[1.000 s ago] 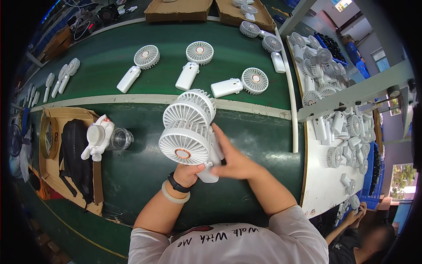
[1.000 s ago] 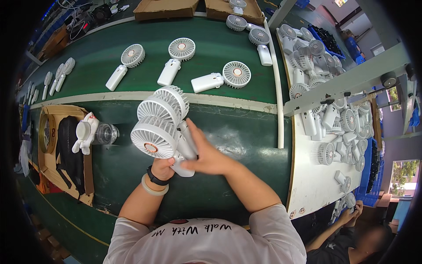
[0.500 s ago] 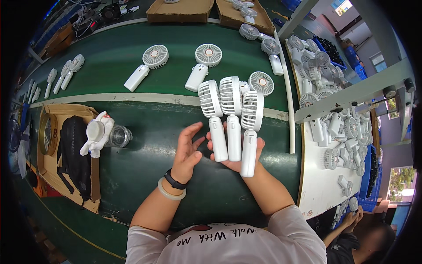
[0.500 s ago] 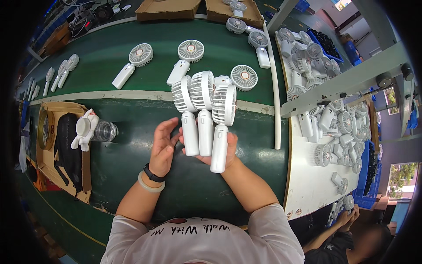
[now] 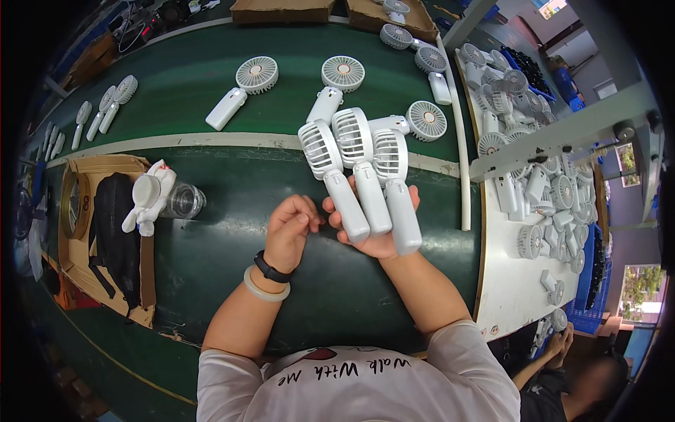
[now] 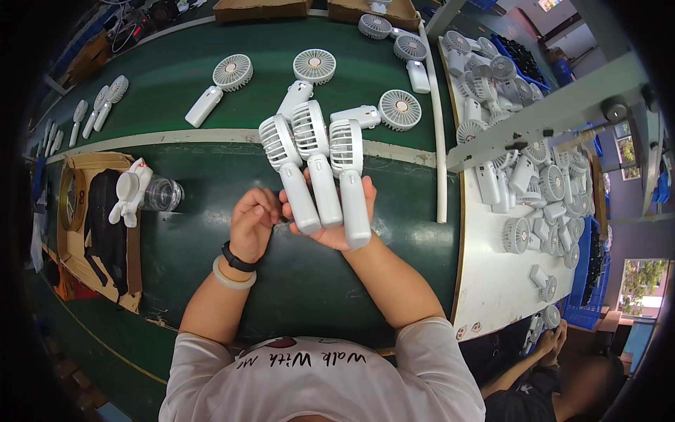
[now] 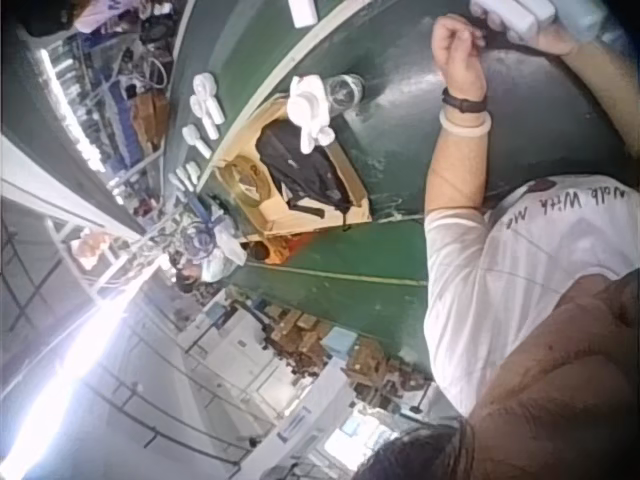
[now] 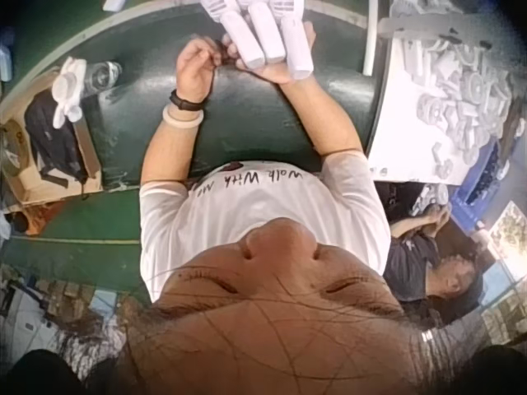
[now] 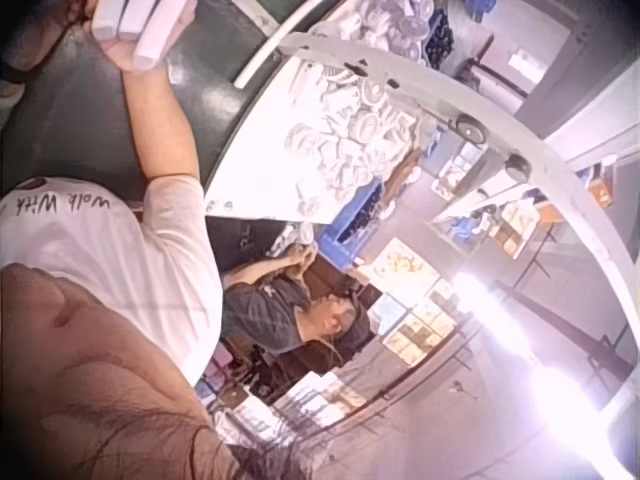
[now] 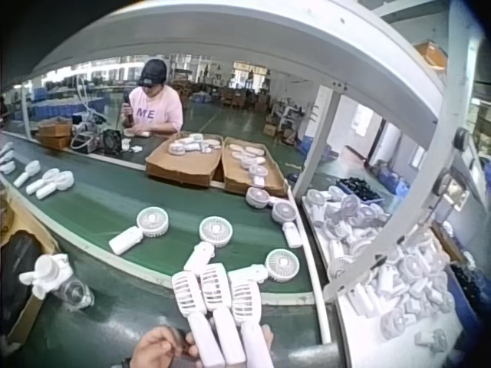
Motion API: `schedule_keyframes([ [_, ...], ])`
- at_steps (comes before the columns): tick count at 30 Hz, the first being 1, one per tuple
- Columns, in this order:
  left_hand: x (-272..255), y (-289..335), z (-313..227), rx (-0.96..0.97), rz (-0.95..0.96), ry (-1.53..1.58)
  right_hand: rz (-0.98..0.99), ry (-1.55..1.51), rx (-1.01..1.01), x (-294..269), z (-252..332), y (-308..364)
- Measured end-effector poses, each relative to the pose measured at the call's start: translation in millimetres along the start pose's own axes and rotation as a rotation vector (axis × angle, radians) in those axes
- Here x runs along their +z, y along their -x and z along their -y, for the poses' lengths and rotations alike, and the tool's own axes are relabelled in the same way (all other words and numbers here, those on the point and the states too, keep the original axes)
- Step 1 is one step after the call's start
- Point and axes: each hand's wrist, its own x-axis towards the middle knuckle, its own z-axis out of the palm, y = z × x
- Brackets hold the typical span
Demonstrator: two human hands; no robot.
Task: The person assembles small white portable fans on a green factory table. They pick up fan heads and handles, attach them together, and test the fans by pressing buttons to activate the blades. The person handles multiple units, placing finished fans on the table and picking up new parts to continue the assembly process.
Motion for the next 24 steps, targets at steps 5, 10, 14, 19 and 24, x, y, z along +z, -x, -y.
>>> schedule_keyframes([
  [5, 36.1, 8.0, -16.9, 0.135, 0.014, -0.011, -0.488, 0.543, -0.139, 56.0, 5.4, 13.2],
  [10, 116.2, 41.1, -70.8, 0.236, 0.421, 0.088, -0.918, 1.151, -0.202, 106.6, 30.7, 140.6],
  [14, 156.7, 50.2, -97.6, 0.244, 0.635, 0.351, -1.274, 1.868, -0.362, 125.8, 49.2, 213.2],
  [19, 181.8, 45.2, -111.0, 0.160, 0.645, 0.513, -1.866, 2.467, -0.110, 115.1, 65.0, 284.0],
  [24, 177.8, 43.3, -114.9, 0.145, 0.620, 0.526, -2.022, 2.649, -0.115, 96.1, 95.9, 307.7],
])
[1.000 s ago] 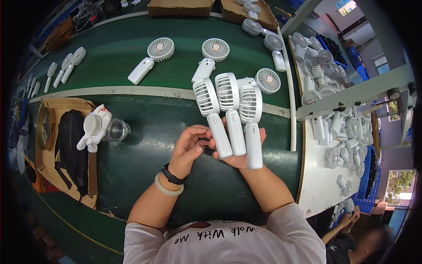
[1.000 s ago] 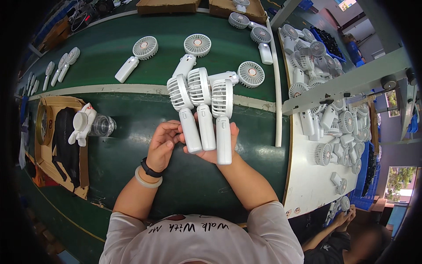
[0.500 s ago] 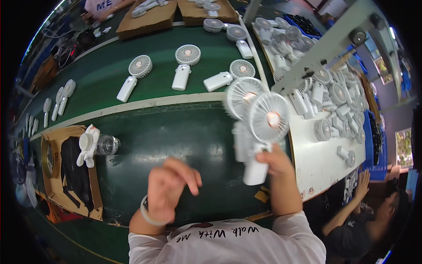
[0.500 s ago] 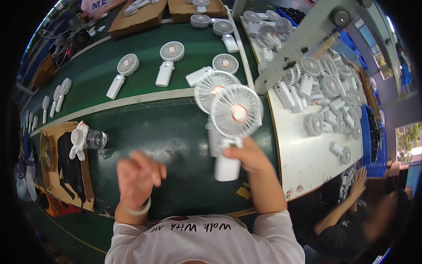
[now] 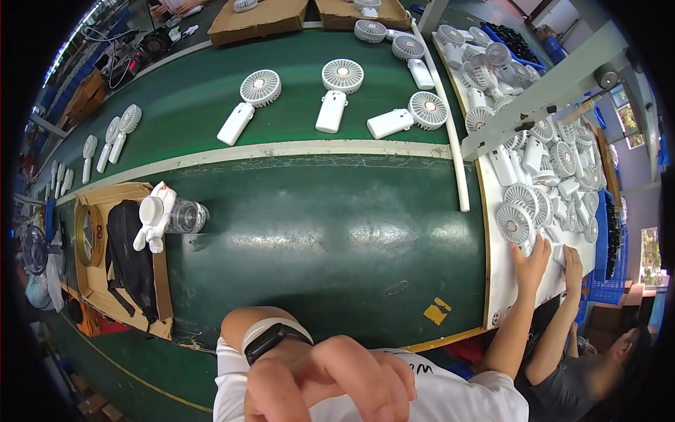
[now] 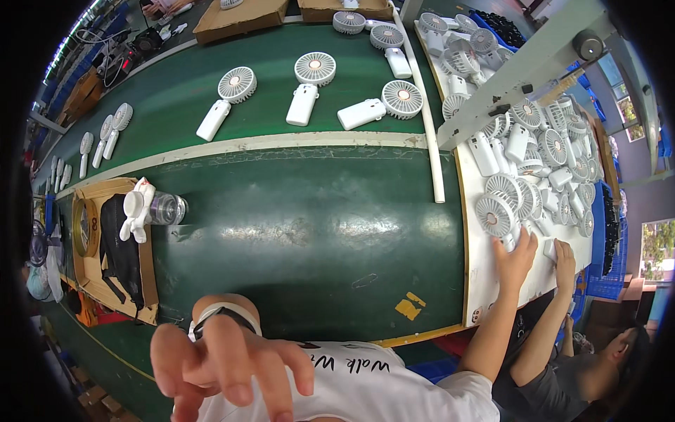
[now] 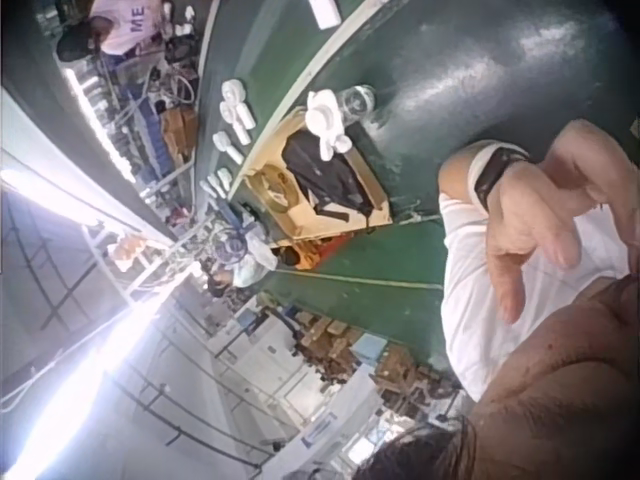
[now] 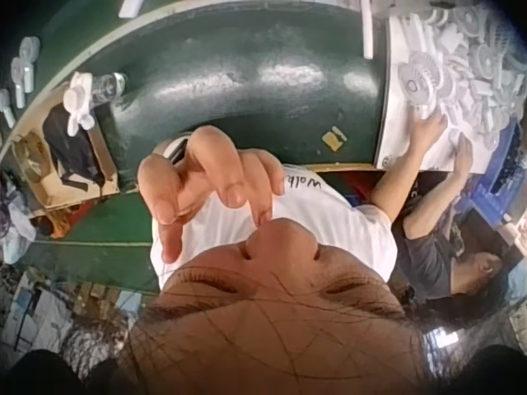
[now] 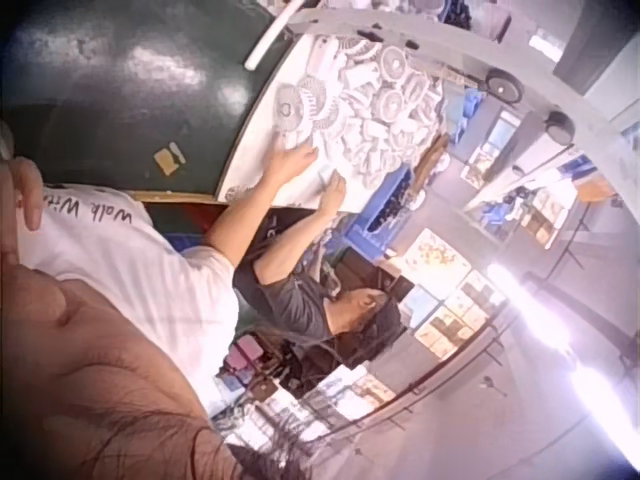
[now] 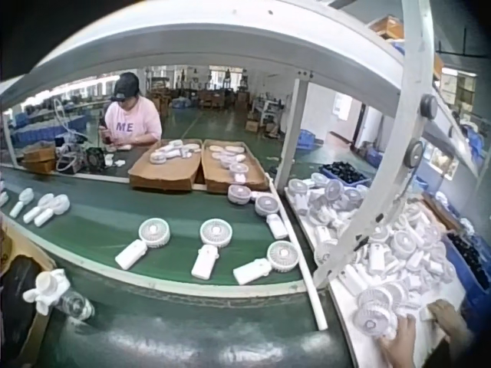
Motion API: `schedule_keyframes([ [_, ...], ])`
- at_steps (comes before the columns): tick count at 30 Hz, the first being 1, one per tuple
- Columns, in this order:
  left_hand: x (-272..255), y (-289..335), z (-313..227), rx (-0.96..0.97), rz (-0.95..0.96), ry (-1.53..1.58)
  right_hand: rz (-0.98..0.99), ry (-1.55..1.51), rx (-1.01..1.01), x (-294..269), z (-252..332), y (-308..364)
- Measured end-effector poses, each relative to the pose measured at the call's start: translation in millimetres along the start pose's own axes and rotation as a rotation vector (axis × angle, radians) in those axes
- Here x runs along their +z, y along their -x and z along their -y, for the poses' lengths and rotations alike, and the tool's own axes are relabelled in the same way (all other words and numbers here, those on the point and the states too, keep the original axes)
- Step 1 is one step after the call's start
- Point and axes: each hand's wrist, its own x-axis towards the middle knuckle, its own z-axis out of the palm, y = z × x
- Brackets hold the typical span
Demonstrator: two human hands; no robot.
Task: The person assembles small white portable fans on a green factory table. They pick up fan heads and handles, attach them together, and test the fans by pressing buttons to activate the blades. The person handles multiple units, placing finished fans on the table and picking up new parts to continue the assembly process.
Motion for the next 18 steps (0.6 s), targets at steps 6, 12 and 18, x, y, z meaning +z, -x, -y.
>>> schedule_keyframes([
  [6, -11.6, 12.6, -14.1, 0.014, -0.003, -0.026, 0.031, 0.154, 0.101, 4.5, 1.3, -19.8],
  [12, -22.5, 15.9, -2.0, 0.183, 0.086, 0.254, -0.316, 0.002, -0.188, -28.5, 112.4, -15.8],
  [18, -26.3, 13.7, -0.5, 0.249, 0.062, 0.437, -0.039, -0.713, -0.523, 21.2, 241.2, -36.4],
])
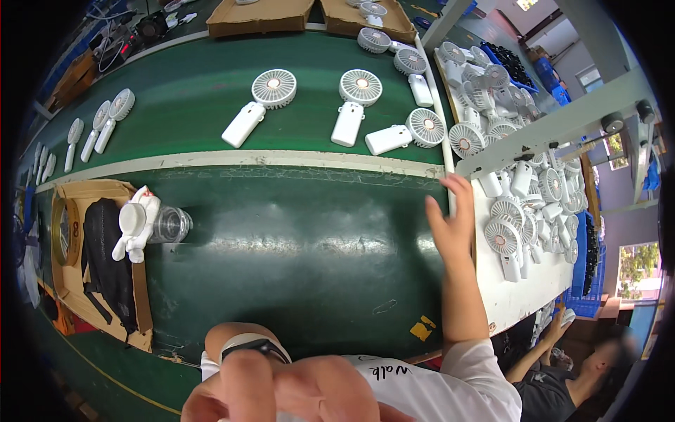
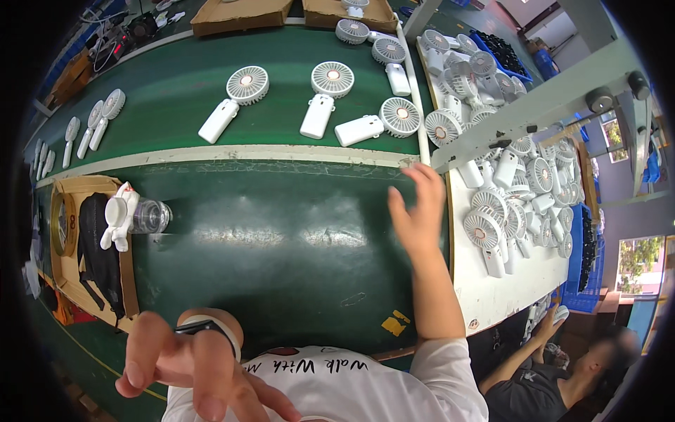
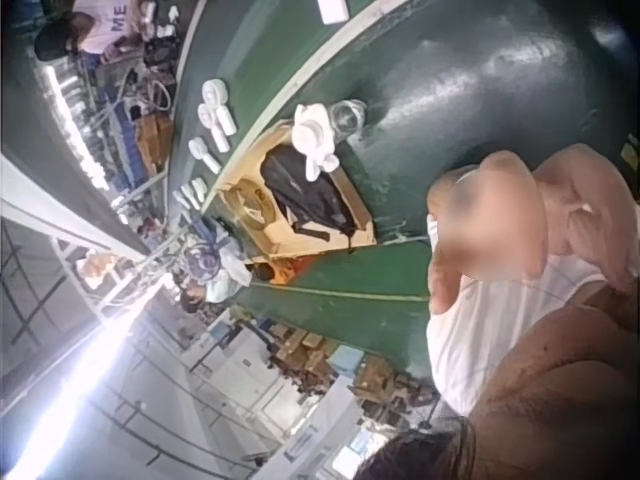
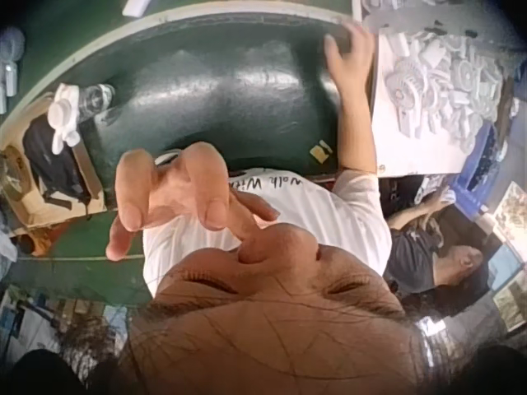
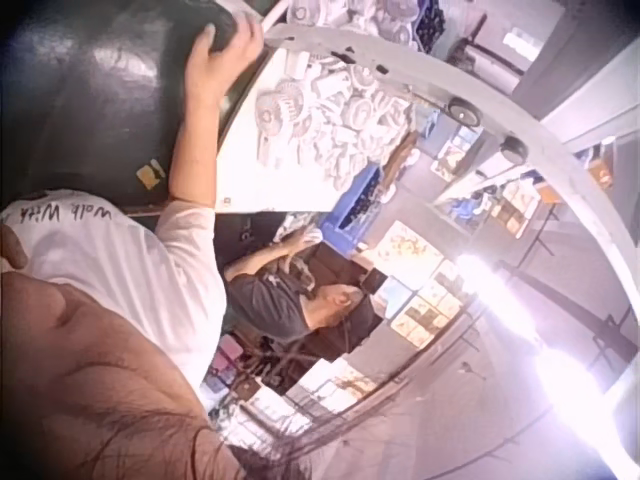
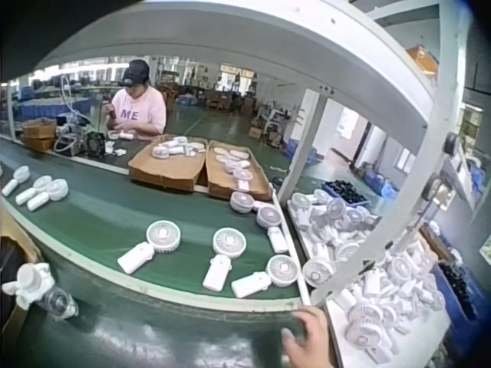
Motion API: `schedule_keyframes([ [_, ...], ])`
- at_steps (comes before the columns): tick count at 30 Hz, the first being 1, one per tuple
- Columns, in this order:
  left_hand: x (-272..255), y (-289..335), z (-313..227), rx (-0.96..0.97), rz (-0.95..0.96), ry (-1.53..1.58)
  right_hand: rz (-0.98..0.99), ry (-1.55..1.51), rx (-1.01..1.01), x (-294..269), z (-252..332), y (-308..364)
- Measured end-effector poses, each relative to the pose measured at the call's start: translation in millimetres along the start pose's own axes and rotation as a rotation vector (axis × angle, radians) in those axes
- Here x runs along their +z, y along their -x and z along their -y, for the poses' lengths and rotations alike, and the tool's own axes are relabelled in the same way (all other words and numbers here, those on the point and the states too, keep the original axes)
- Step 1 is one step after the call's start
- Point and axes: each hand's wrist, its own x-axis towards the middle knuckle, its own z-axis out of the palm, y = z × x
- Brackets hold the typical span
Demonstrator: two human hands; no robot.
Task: The person assembles small white portable fans on a green factory table. They pick up fan heads and handles, attach them together, and test the fans by pressing buttons to activate the blades. The person handles multiple units, placing finished fans on the table and picking up new parts to continue the assembly process.
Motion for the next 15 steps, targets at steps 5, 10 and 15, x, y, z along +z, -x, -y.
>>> schedule_keyframes([
  [5, -20.8, -4.4, -0.1, 0.036, 0.058, -0.023, 0.043, -0.222, -0.018, 105.5, -12.2, -62.3],
  [10, -22.7, -5.9, -6.4, 0.005, 0.013, -0.122, 0.261, 0.309, 0.055, 169.1, 26.0, -99.8],
  [15, -16.8, -9.3, -6.1, -0.020, 0.004, -0.292, 0.137, -0.221, 0.229, 173.9, 18.3, -104.9],
])
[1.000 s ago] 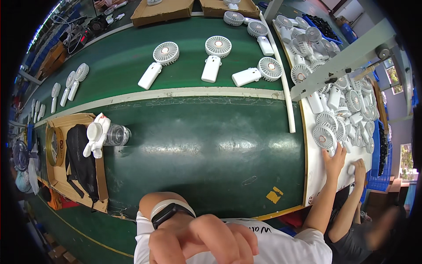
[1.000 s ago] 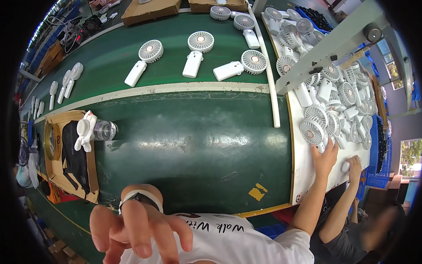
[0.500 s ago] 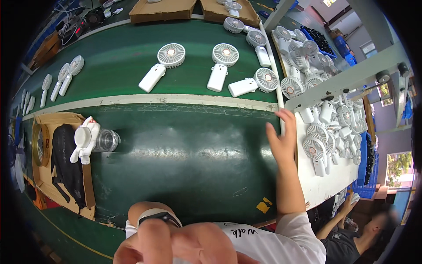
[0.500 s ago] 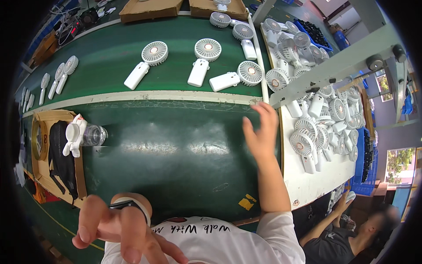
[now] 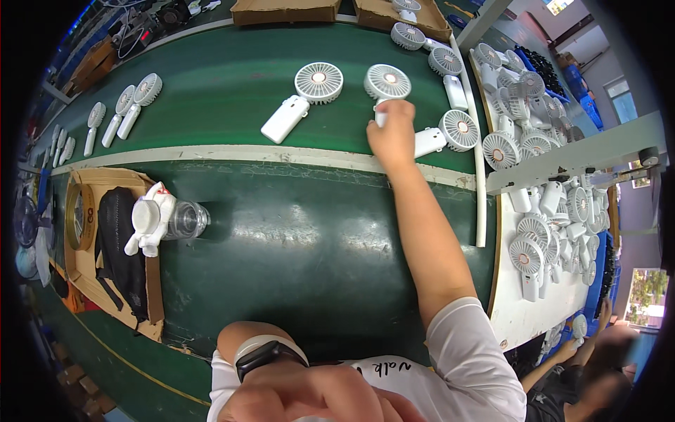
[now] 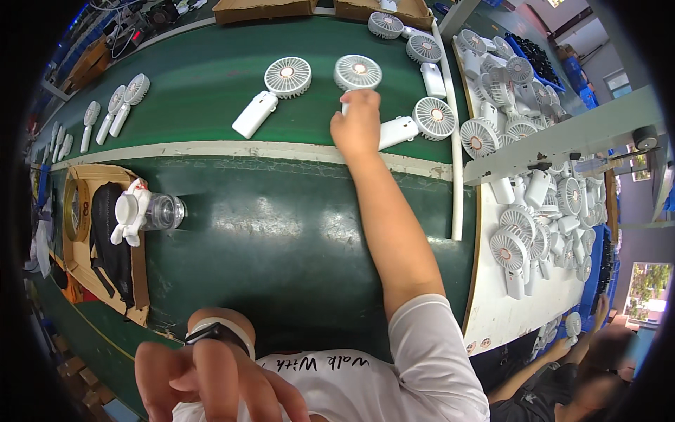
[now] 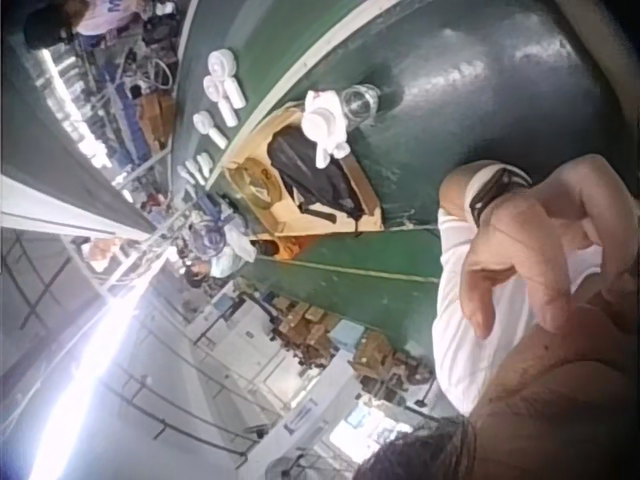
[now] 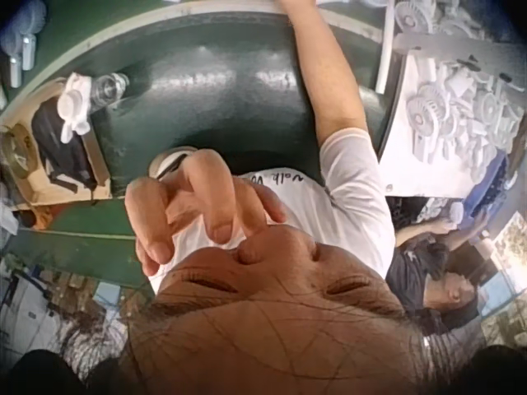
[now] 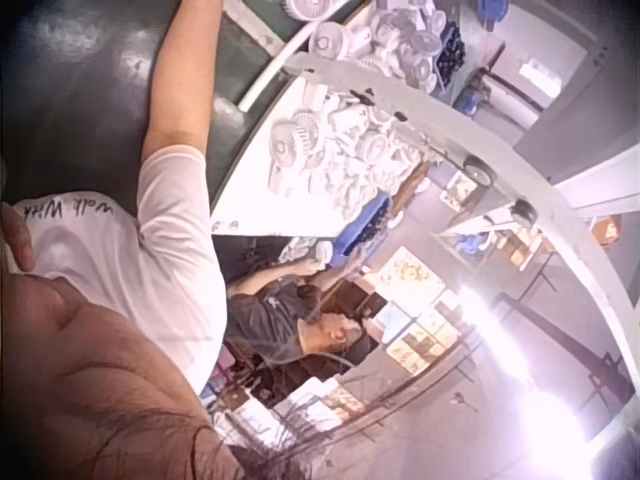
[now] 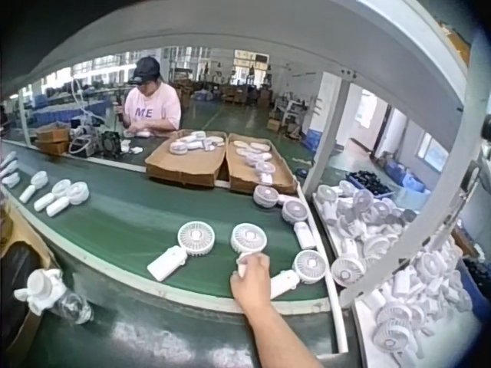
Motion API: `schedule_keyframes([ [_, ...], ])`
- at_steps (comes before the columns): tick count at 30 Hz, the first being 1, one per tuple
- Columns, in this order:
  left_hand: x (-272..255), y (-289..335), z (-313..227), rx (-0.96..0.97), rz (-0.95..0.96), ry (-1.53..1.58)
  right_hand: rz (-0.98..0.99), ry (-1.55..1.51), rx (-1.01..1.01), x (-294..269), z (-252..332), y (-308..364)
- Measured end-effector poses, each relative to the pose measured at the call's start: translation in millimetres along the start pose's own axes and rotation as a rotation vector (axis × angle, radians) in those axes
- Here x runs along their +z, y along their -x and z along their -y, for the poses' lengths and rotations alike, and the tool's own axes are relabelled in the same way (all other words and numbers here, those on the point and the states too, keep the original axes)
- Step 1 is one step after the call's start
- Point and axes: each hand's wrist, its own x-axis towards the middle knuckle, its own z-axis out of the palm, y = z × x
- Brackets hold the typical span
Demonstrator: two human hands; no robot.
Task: The person assembles small white portable fans on a green factory table. They pick up fan heads and handles, attach them together, and test the fans by pressing buttons to activate the blades. The person handles multiple units, placing finished fans on the table and picking up new parts to continue the assembly process.
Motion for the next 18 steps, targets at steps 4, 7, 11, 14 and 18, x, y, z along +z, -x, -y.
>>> schedule_keyframes([
  [4, -5.4, 4.0, 0.2, 0.009, 0.037, -0.099, 0.030, -1.409, 0.412, -31.2, 23.3, 31.6],
  [7, 7.9, -1.1, -23.1, -0.217, -0.061, -0.234, 0.348, -2.003, 0.629, -60.2, 30.7, 72.3],
  [11, 1.7, 3.1, -14.6, -0.215, -0.005, -0.159, 0.737, -2.100, 0.596, -68.8, 23.5, 104.5],
  [14, -11.2, 7.4, 4.7, -0.182, 0.041, -0.033, 0.807, -1.992, 0.441, -62.5, 25.8, 109.3],
  [18, -13.6, 11.1, 35.6, 0.008, 0.025, 0.063, 0.868, -1.977, 0.353, -60.1, 24.7, 108.6],
])
